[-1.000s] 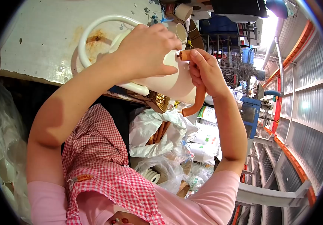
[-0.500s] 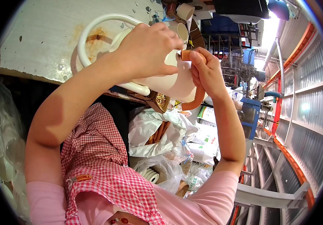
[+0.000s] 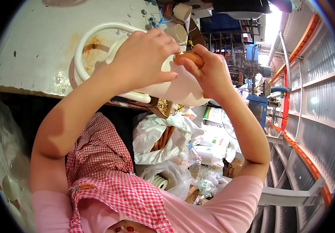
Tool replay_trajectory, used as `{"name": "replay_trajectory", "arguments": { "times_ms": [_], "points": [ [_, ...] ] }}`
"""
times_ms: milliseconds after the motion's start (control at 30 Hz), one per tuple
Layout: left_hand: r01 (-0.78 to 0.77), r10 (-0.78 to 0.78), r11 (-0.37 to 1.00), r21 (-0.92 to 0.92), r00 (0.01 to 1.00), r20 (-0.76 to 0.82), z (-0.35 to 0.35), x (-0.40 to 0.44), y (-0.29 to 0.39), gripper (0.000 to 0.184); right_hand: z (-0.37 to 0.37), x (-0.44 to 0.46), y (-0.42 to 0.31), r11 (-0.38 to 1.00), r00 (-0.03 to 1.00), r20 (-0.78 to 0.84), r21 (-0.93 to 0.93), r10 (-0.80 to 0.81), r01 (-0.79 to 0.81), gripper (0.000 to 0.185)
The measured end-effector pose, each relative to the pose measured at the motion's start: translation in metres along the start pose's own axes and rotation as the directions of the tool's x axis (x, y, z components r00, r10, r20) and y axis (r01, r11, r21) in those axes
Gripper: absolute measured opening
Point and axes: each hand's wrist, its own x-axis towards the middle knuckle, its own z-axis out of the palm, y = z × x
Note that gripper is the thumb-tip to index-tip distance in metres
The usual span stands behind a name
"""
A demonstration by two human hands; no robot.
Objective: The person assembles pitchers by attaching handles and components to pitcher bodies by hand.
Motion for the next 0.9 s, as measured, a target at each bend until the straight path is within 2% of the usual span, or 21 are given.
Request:
{"name": "replay_trajectory", "arguments": {
  "times_ms": [67, 133, 200, 300, 900],
  "points": [
    [-0.022, 0.022, 1.000, 0.001, 0.999, -0.050, 0.004, -0.001, -0.002, 0.050, 0.001, 0.001, 0.000, 0.998, 0.998, -0.005, 0.024, -0.055, 0.055, 0.033],
    [-0.014, 0.014, 1.000, -0.014, 0.999, -0.042, 0.003, -0.002, -0.001, 0.050, 0.001, 0.002, 0.000, 0.998, 0.999, -0.006, 0.048, -0.038, 0.039, 0.035],
    [-0.006, 0.005, 1.000, -0.031, 0.999, -0.033, 0.000, -0.002, -0.001, 0.050, -0.001, 0.003, -0.003, 0.998, 0.998, 0.013, -0.012, -0.069, 0.069, 0.037],
    [0.003, -0.002, 0.999, -0.048, 1.000, 0.027, 0.000, 0.000, -0.002, 0.051, -0.001, 0.002, -0.001, 0.997, 0.998, 0.030, -0.054, -0.046, 0.047, 0.039],
    [-0.069, 0.070, 0.994, -0.085, 0.997, 0.017, 0.004, 0.005, -0.009, 0.049, 0.010, 0.000, -0.001, 0.998, 0.998, -0.033, -0.030, -0.055, 0.054, 0.040]
  ]
}}
